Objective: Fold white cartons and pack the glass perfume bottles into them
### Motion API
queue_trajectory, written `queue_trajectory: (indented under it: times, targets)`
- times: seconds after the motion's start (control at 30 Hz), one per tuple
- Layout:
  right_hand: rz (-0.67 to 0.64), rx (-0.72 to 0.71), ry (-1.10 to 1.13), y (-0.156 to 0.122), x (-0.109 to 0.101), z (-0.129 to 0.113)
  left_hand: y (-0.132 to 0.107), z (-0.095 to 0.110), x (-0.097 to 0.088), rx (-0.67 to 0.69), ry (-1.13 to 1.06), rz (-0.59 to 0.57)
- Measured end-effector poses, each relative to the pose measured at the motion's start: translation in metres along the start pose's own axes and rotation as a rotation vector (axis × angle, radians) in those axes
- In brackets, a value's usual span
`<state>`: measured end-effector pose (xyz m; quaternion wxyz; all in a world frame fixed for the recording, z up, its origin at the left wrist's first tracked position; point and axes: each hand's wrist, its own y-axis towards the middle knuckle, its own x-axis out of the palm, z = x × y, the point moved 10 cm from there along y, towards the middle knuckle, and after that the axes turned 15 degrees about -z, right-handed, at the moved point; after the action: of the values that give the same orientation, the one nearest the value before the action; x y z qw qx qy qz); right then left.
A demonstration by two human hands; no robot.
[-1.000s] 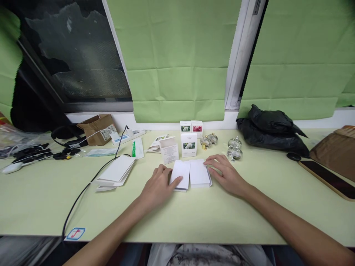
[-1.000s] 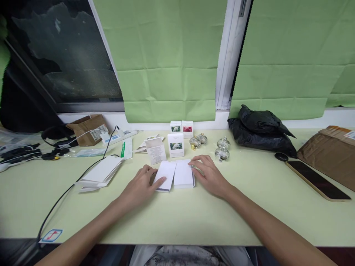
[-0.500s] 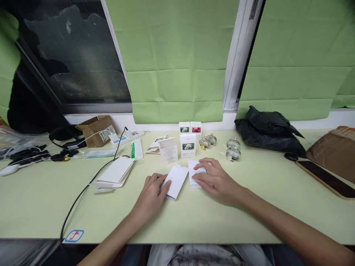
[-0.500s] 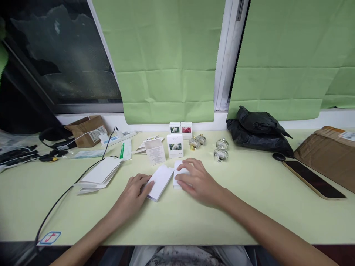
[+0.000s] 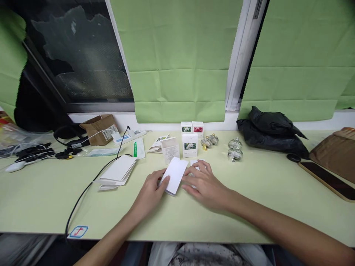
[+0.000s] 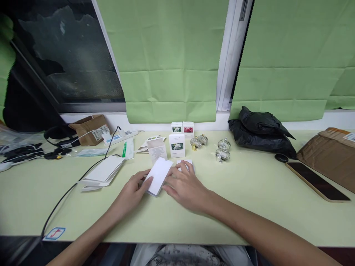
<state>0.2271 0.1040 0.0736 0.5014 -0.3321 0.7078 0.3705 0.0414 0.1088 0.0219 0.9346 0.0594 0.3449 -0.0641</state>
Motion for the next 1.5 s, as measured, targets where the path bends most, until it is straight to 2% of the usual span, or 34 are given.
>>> queue_trajectory:
  times: [0.1,0.23,0.33,0.47,0.67,0.9,1.0,1.1,1.3,1.37,1.5]
  targets:
    - [0.040,0.035,0.134,0.000,-0.005,0.007,0.004,0.000,-0.003,0.007,-0.250,0.023]
    - [0.128,0.057,0.347,-0.001,-0.014,0.021,0.010,0.008,-0.006,0.026,-0.438,0.037]
    - [0.155,0.048,0.547,0.001,-0.018,0.031,0.014,0.016,-0.004,0.020,-0.528,0.010]
    - [0.114,0.015,0.767,0.006,-0.019,0.041,0.018,0.031,-0.004,0.039,-0.556,-0.031]
    - [0.079,0.033,0.757,0.005,-0.022,0.049,0.024,0.038,-0.009,0.063,-0.551,-0.050]
    - [0.142,0.036,0.812,0.005,-0.021,0.057,0.025,0.037,0.004,0.008,-0.450,-0.190]
    - [0.157,0.056,0.883,0.006,-0.014,0.063,0.023,0.043,0.004,0.041,-0.462,-0.172]
    - [0.114,0.065,0.950,0.008,-0.003,0.067,0.023,0.045,0.004,0.066,-0.450,-0.165]
    - [0.099,0.105,1.000,0.009,0.008,0.072,0.023,0.048,0.003,0.088,-0.382,-0.218]
    - [0.113,0.115,1.000,0.008,0.009,0.073,0.022,0.053,0.003,0.130,-0.409,-0.260]
    - [0.149,0.113,0.983,0.008,0.006,0.071,0.015,0.065,0.014,0.250,-0.520,-0.432]
